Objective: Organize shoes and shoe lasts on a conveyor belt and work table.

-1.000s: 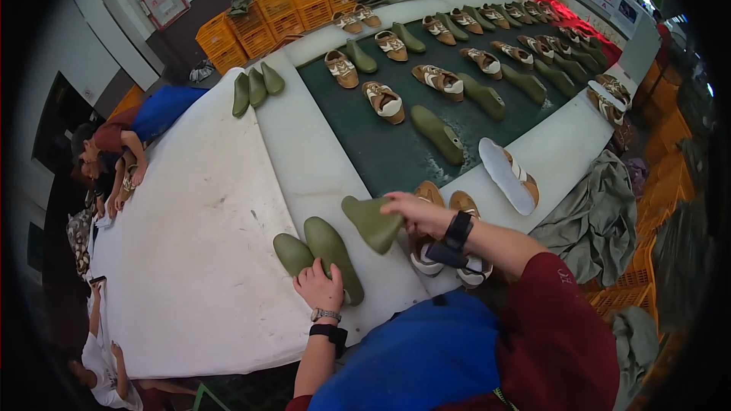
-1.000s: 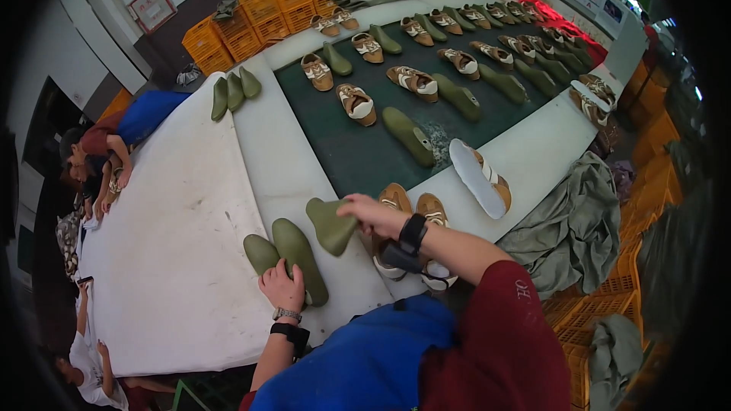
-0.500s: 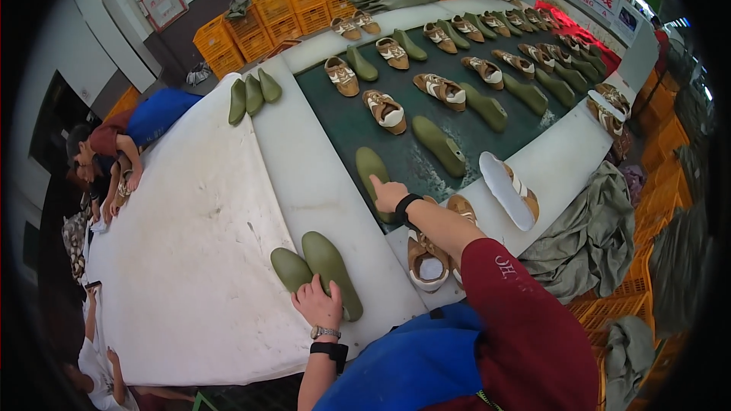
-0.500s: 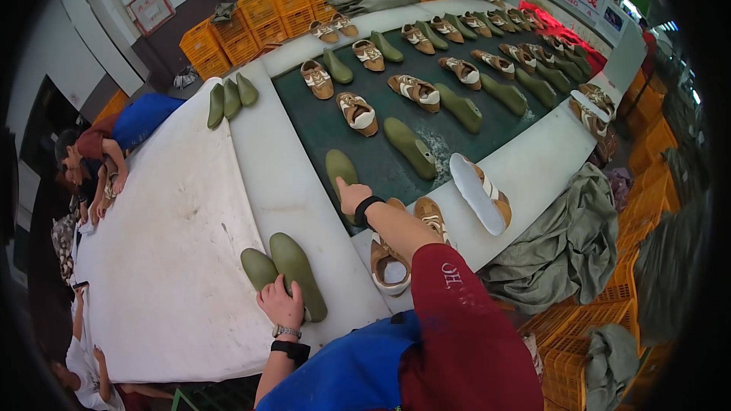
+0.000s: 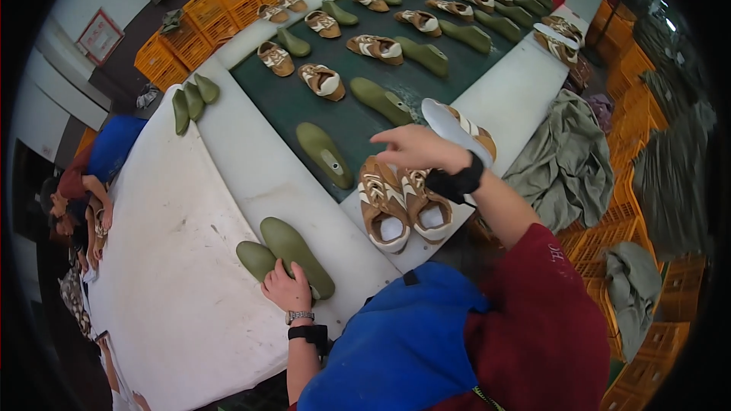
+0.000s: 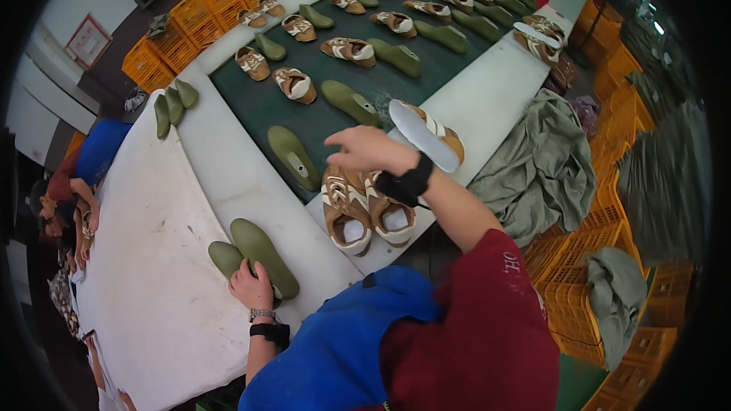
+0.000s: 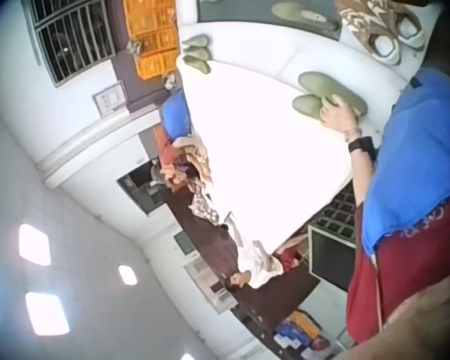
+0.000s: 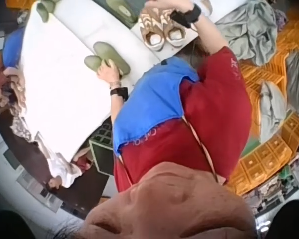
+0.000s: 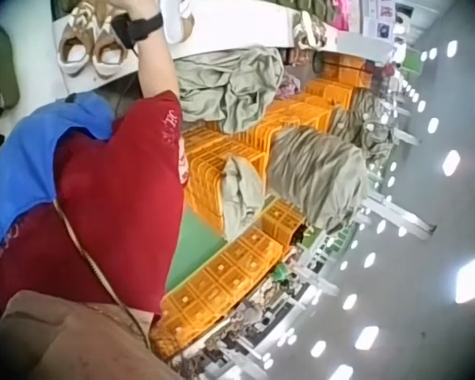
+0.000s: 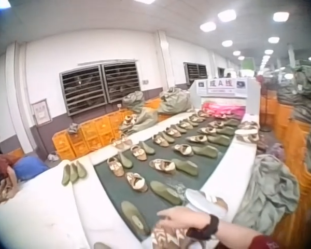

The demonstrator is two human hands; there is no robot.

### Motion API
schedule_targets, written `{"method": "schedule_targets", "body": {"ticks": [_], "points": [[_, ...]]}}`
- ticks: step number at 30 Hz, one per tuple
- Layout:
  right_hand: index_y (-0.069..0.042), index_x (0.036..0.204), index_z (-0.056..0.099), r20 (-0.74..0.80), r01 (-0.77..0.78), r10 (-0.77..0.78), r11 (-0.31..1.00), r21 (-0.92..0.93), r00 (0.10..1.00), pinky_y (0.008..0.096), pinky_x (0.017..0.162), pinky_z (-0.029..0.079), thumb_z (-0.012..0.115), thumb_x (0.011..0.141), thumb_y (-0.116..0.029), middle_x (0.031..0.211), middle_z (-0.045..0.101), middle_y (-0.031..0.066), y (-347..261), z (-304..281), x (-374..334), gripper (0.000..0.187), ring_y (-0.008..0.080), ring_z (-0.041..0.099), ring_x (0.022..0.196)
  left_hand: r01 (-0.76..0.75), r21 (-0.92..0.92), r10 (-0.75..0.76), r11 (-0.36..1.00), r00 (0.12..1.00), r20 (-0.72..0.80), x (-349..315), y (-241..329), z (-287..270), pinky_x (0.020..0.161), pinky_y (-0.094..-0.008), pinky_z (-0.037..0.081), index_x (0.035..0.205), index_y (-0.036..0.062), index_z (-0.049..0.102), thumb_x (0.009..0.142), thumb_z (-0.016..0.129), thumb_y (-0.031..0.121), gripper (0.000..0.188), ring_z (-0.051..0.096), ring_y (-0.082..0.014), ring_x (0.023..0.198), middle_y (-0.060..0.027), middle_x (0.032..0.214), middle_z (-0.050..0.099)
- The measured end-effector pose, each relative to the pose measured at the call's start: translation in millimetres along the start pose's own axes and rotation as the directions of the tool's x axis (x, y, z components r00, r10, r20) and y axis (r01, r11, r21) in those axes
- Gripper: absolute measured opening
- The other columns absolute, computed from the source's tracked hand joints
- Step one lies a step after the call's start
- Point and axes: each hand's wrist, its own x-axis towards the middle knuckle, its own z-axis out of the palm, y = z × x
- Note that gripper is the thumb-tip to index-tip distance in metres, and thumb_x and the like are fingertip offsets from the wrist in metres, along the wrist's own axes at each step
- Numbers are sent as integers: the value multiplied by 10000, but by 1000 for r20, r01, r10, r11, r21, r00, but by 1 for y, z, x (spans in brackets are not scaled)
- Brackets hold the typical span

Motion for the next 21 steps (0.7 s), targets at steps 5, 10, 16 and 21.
{"method": "schedule_targets", "body": {"ticks": [5, 10, 16, 21], "points": [[-23, 1169, 548, -344, -485, 418, 864, -135, 841, 388, 789, 476, 596, 787, -316, 987, 635, 193, 106, -35, -86, 484, 338, 606, 895, -12, 13, 12, 1000, 1000, 19, 0, 0, 2, 950, -452, 324, 1042, 63, 618, 831, 520, 323, 349, 538, -263, 969, -90, 924, 640], [31, 1244, 453, -501, -579, 542, 810, 95, 675, 380, 889, 433, 633, 771, -374, 1191, 525, 240, 216, 7, -139, 649, 345, 533, 1062, -36, 5, 36, 999, 999, 8, -1, 1, 6, 937, -451, 334, 1045, 63, 617, 836, 518, 321, 345, 543, -263, 962, -100, 932, 645], [41, 1113, 523, -402, -341, 430, 899, 275, 808, 320, 831, 445, 710, 742, -334, 1035, 592, 174, 205, 36, -130, 560, 231, 565, 953, -31, 16, 31, 999, 999, 10, -2, -2, 4, 930, -456, 336, 1046, 68, 617, 835, 526, 316, 338, 543, -263, 963, -99, 932, 645], [31, 1121, 539, -348, -295, 420, 886, 358, 838, 326, 787, 477, 678, 778, -351, 1024, 612, 141, 157, 25, -106, 531, 225, 598, 917, -9, 17, 10, 1000, 1000, -7, -4, -3, 6, 933, -460, 332, 1040, 69, 620, 828, 530, 316, 337, 542, -268, 954, -92, 912, 640]]}}
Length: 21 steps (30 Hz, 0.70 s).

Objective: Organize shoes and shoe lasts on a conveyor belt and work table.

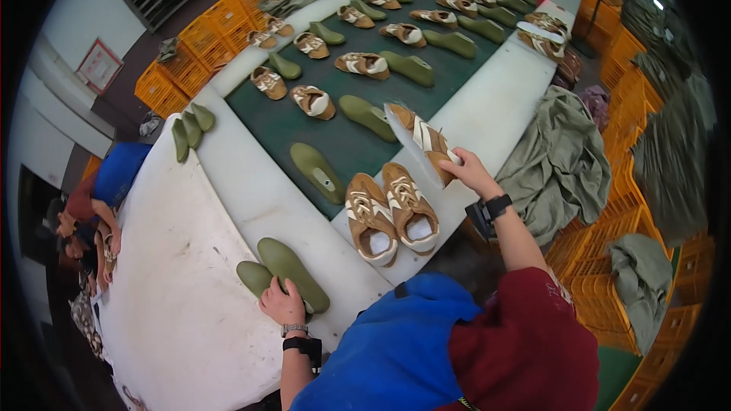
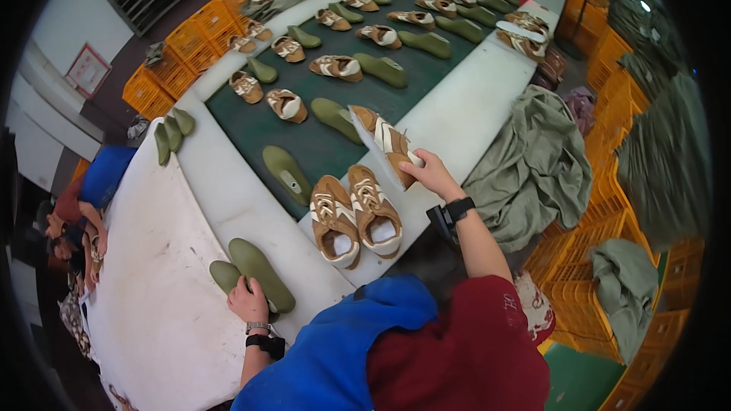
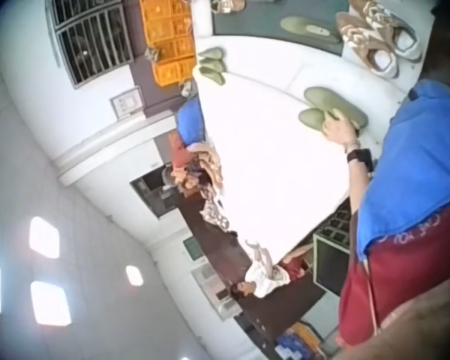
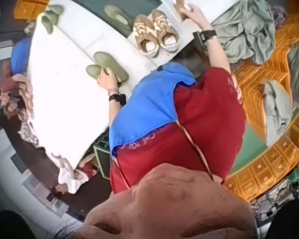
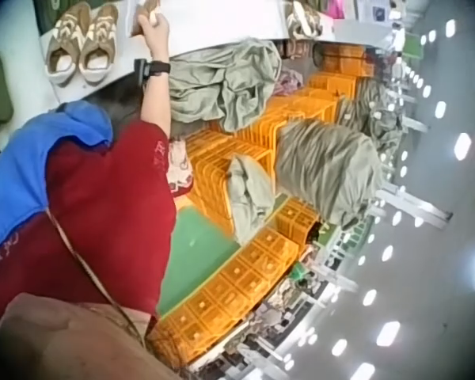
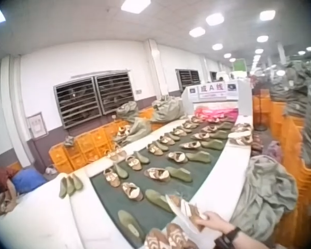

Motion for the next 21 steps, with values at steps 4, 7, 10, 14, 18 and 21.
{"method": "schedule_targets", "body": {"ticks": [4, 7, 10, 14, 18, 21], "points": [[-26, 1206, 497, 270, -208, -62, 481, 852, 961, 312, 742, 517, 420, 951, -336, 1065, 606, 55, -73, 20, -17, 408, 133, 602, 931, 38, -21, -38, 999, 999, -23, 1, 4, 1, 937, -468, 326, 1016, 69, 633, 800, 550, 328, 347, 543, -275, 949, -99, 897, 636], [-5, 1224, 479, 381, -316, -173, 313, 896, 908, 308, 880, 457, 390, 957, -330, 1134, 582, 70, -115, 38, -27, 430, 155, 573, 1014, 21, -76, -23, 997, 999, -26, 7, 11, 1, 927, -461, 333, 986, 70, 644, 778, 568, 335, 345, 547, -281, 934, -132, 878, 629], [-2, 1199, 491, 428, -302, -361, 354, 885, 829, 297, 890, 429, 424, 943, -294, 1141, 576, 71, -147, 64, -33, 394, 142, 554, 1022, 28, -82, -37, 996, 994, -103, 8, 6, -10, 887, -458, 351, 953, 67, 643, 763, 577, 326, 328, 548, -283, 881, -131, 823, 613], [-34, 799, 523, 532, 173, -417, 877, 448, 737, 264, 622, 387, 634, 794, -212, 731, 493, 19, -186, 88, -61, 209, 90, 470, 716, 66, -118, -75, 991, 994, -75, 2, 2, -24, 754, -434, 381, 840, 72, 624, 761, 550, 342, 290, 554, -295, 756, -137, 731, 589], [-24, 802, 499, 641, 657, -617, 719, 225, 456, 436, 612, 396, 674, 750, -264, 741, 509, 195, -163, 133, -100, 301, 377, 501, 701, 24, -149, -28, 989, 999, -23, 5, 31, -21, 916, -444, 330, 966, 62, 615, 808, 511, 330, 328, 541, -259, 907, -114, 829, 609], [-40, 851, 515, 850, 810, -491, 568, 143, 194, 461, 620, 443, 635, 767, -267, 709, 558, 190, -179, 146, -118, 270, 385, 554, 729, 55, -76, -50, 996, 996, 69, -6, 19, -12, 967, -460, 287, 989, 46, 604, 801, 487, 243, 296, 518, -255, 968, -111, 875, 605]]}}
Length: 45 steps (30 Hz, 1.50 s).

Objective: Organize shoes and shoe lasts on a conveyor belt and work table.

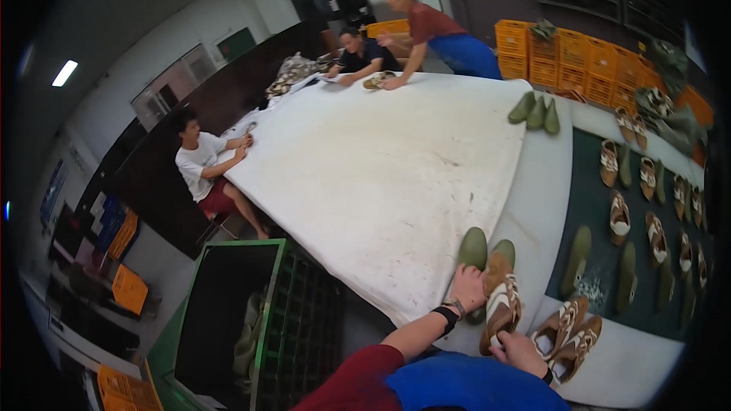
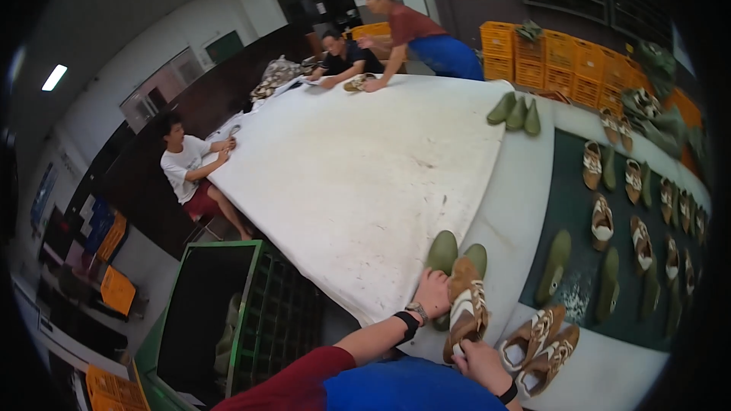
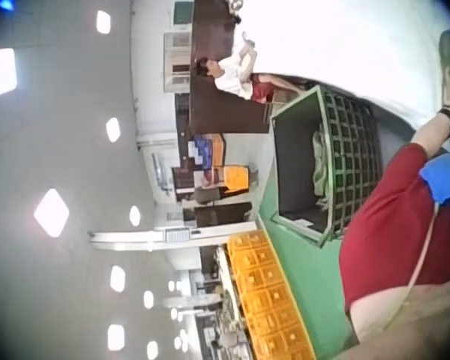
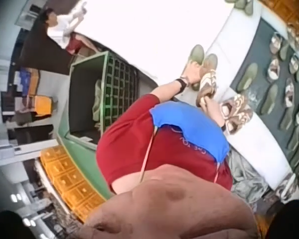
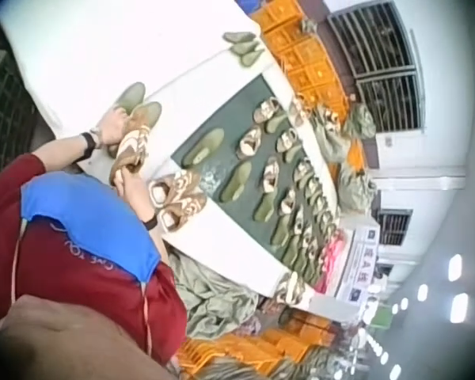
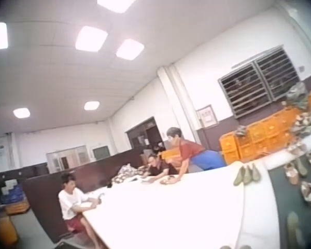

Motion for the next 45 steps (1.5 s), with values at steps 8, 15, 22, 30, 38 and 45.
{"method": "schedule_targets", "body": {"ticks": [8, 15, 22, 30, 38, 45], "points": [[-59, 860, 572, -147, 115, -106, 992, 54, 983, 434, 622, 443, 673, 718, -217, 719, 574, 146, 3, -16, 7, 235, 344, 558, 728, 70, -11, -69, 998, 996, 64, 0, 5, -15, 982, -465, 281, 982, 66, 581, 789, 523, 273, 289, 513, -250, 998, -107, 878, 601], [-51, 788, 603, -85, 99, -106, 992, -84, 991, 419, 669, 454, 678, 697, -197, 754, 600, 141, 14, -4, 2, 188, 336, 554, 796, 15, -37, -12, 999, 997, 73, -2, 5, -14, 1009, -460, 263, 1026, 75, 574, 736, 569, 334, 389, 475, -262, 1041, -123, 1012, 579], [-43, 814, 606, 206, 42, -25, 996, -76, 978, 429, 701, 463, 666, 712, -210, 769, 612, 152, 3, -11, 3, 205, 349, 562, 803, 21, -133, -17, 991, 1000, 24, -6, -3, -6, 1026, -461, 233, 1078, 80, 568, 737, 541, 305, 410, 448, -267, 1080, -102, 1065, 564], [-35, 849, 593, 208, 81, -67, 995, -60, 976, 431, 711, 465, 649, 738, -225, 772, 611, 163, 16, -1, 3, 227, 350, 567, 809, 29, -72, -23, 997, 997, 72, -5, -1, -12, 1028, -460, 227, 1081, 69, 564, 720, 548, 254, 406, 443, -268, 1111, -103, 1070, 571], [-67, 884, 590, 204, 18, -1, 996, -86, 979, 423, 693, 484, 621, 760, -220, 773, 622, 136, 18, 5, 10, 199, 327, 580, 809, -26, -68, 28, 997, 999, 35, -14, -26, 11, 1035, -469, 213, 1074, 134, 600, 709, 586, 336, 418, 447, -275, 1097, -94, 1060, 589], [-52, 920, 565, 197, 52, -41, 998, -48, 980, 429, 712, 482, 602, 792, -237, 795, 624, 131, 27, 11, 1, 228, 333, 578, 816, 0, -97, 2, 995, 1000, 15, -6, -15, 11, 1036, -448, 222, 1030, 125, 620, 673, 620, 369, 432, 453, -287, 1071, -91, 1035, 603]]}}
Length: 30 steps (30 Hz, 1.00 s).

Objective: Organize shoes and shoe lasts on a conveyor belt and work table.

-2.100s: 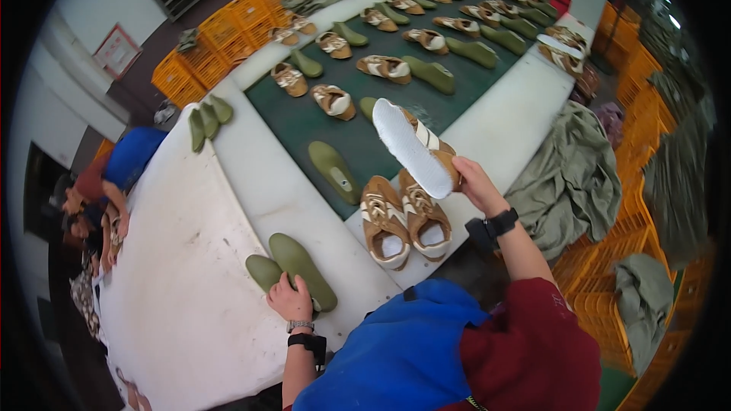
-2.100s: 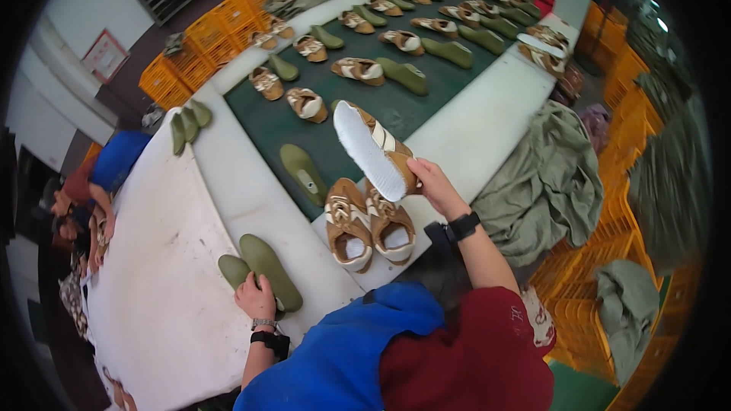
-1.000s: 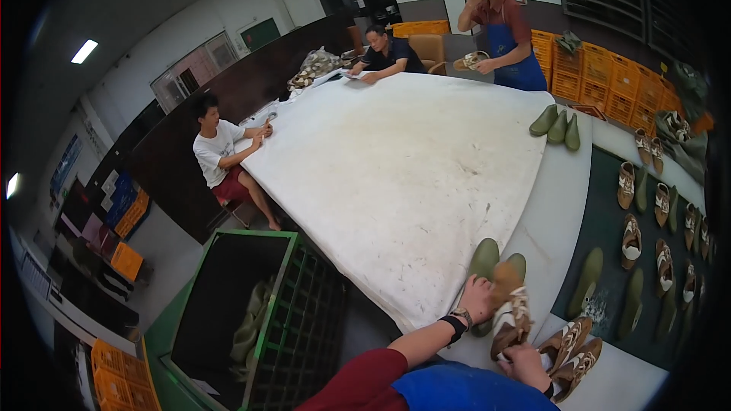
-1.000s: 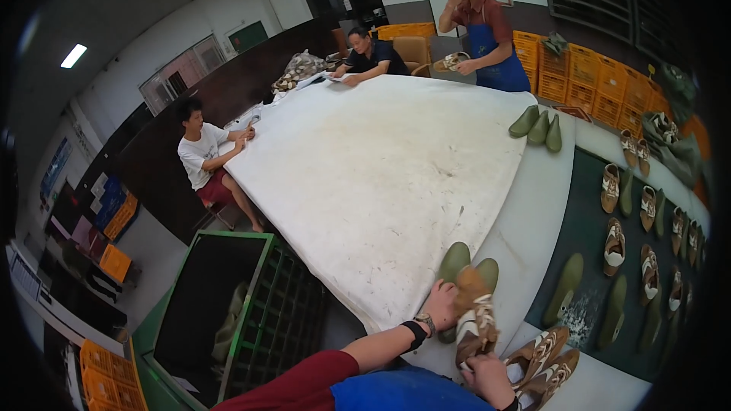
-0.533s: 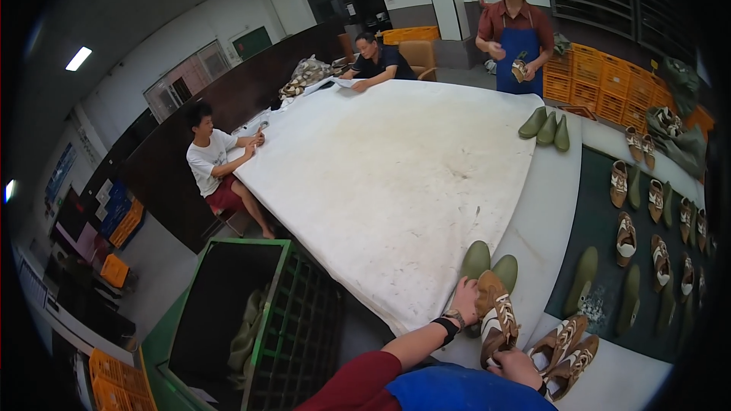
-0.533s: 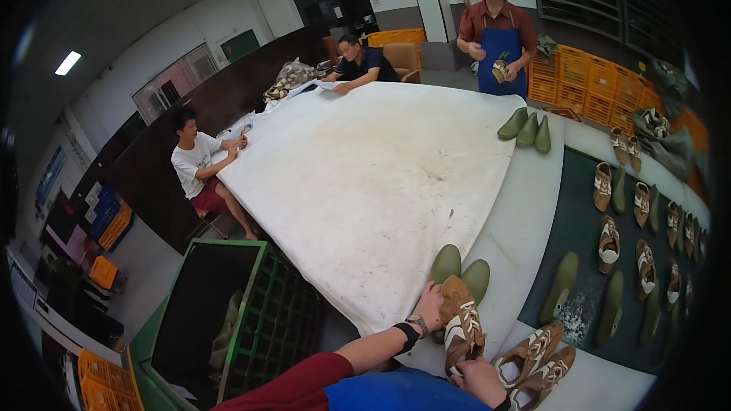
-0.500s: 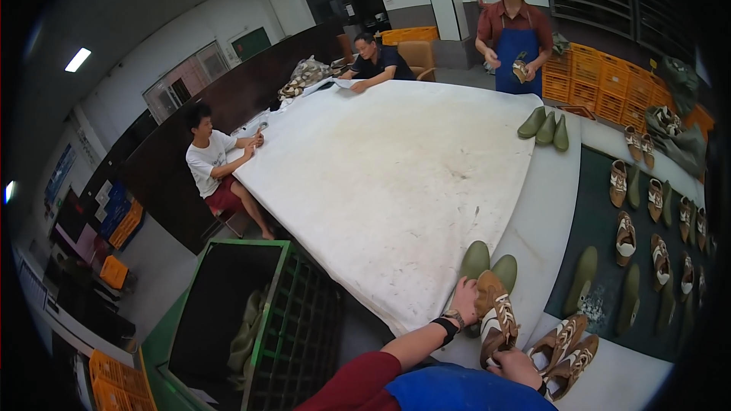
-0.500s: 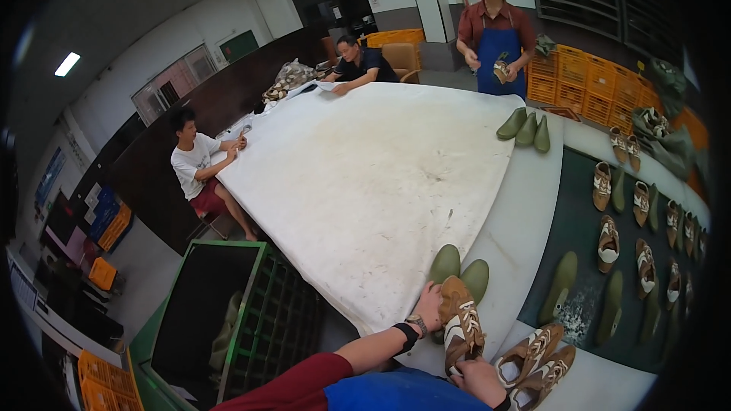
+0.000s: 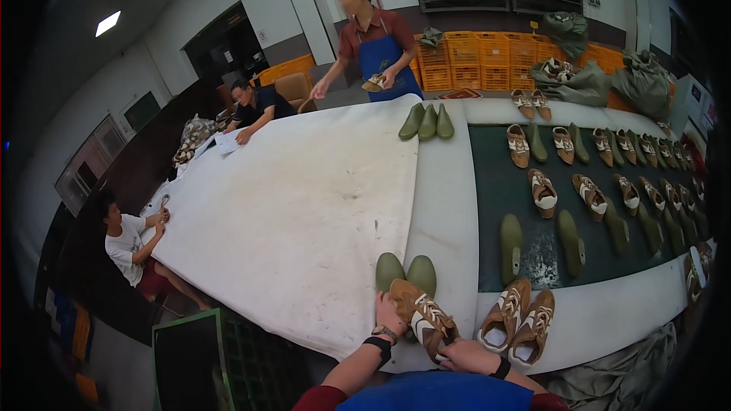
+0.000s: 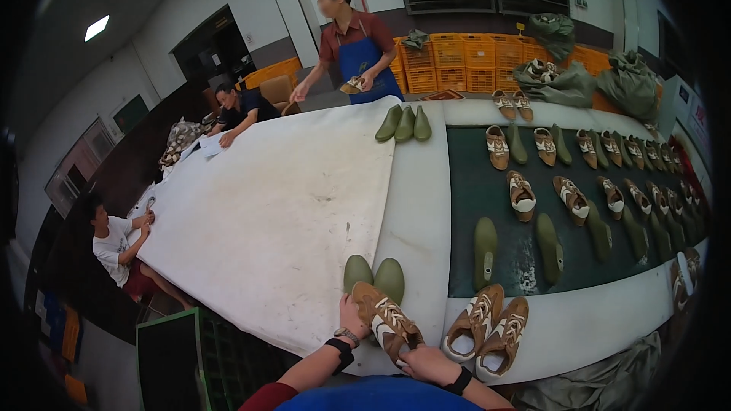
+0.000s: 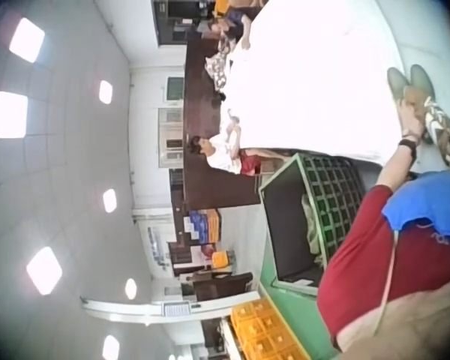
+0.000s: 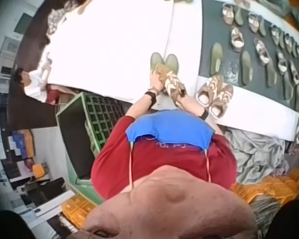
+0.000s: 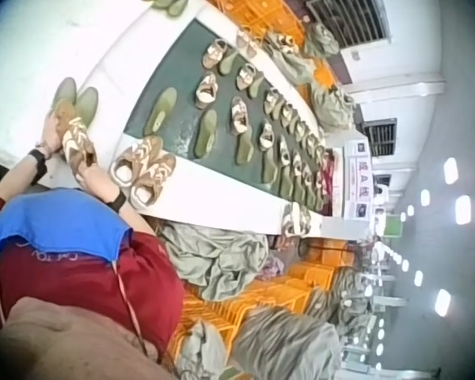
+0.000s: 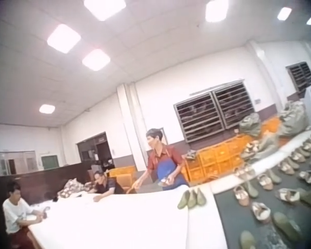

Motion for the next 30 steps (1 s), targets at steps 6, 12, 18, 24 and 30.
{"method": "schedule_targets", "body": {"ticks": [6, 12, 18, 24, 30], "points": [[-44, 945, 556, 59, 1, -2, 1000, 23, 998, 431, 718, 478, 597, 790, -216, 811, 622, 148, -3, -5, 0, 235, 345, 570, 832, -27, 43, 27, 999, 1000, 1, 2, 8, -10, 1009, -462, 241, 1000, 123, 631, 694, 605, 353, 383, 464, -279, 1052, -80, 996, 615], [-42, 953, 551, 106, -12, 7, 999, 39, 994, 436, 724, 472, 595, 783, -192, 818, 619, 161, -4, -7, 1, 231, 348, 565, 841, -29, 42, 30, 999, 1000, -6, 1, 4, -7, 999, -469, 250, 995, 126, 636, 692, 610, 354, 380, 468, -275, 1047, -78, 992, 616], [-44, 918, 552, 71, 27, -31, 998, 54, 997, 447, 708, 472, 601, 785, -226, 785, 612, 164, -6, -3, 8, 231, 352, 568, 813, 9, 3, -9, 1000, 1000, 11, -5, -4, -10, 1006, -468, 253, 973, 73, 636, 666, 610, 309, 388, 463, -290, 1064, -112, 1022, 598], [-42, 926, 561, 164, -41, 43, 999, -16, 986, 455, 724, 466, 612, 778, -288, 837, 600, 200, -7, -8, 8, 292, 378, 574, 862, 37, -77, -39, 996, 999, -18, 2, 8, -6, 1024, -459, 245, 1027, 24, 584, 672, 564, 177, 388, 455, -294, 1088, -144, 1026, 573], [-35, 910, 556, 174, -28, 29, 1000, -10, 984, 453, 729, 465, 617, 780, -289, 828, 597, 203, -9, -8, 15, 292, 377, 575, 860, 50, -80, -51, 996, 999, -7, -1, -1, -2, 1030, -449, 240, 1021, 16, 581, 678, 559, 161, 373, 451, -280, 1094, -137, 1030, 564]]}}
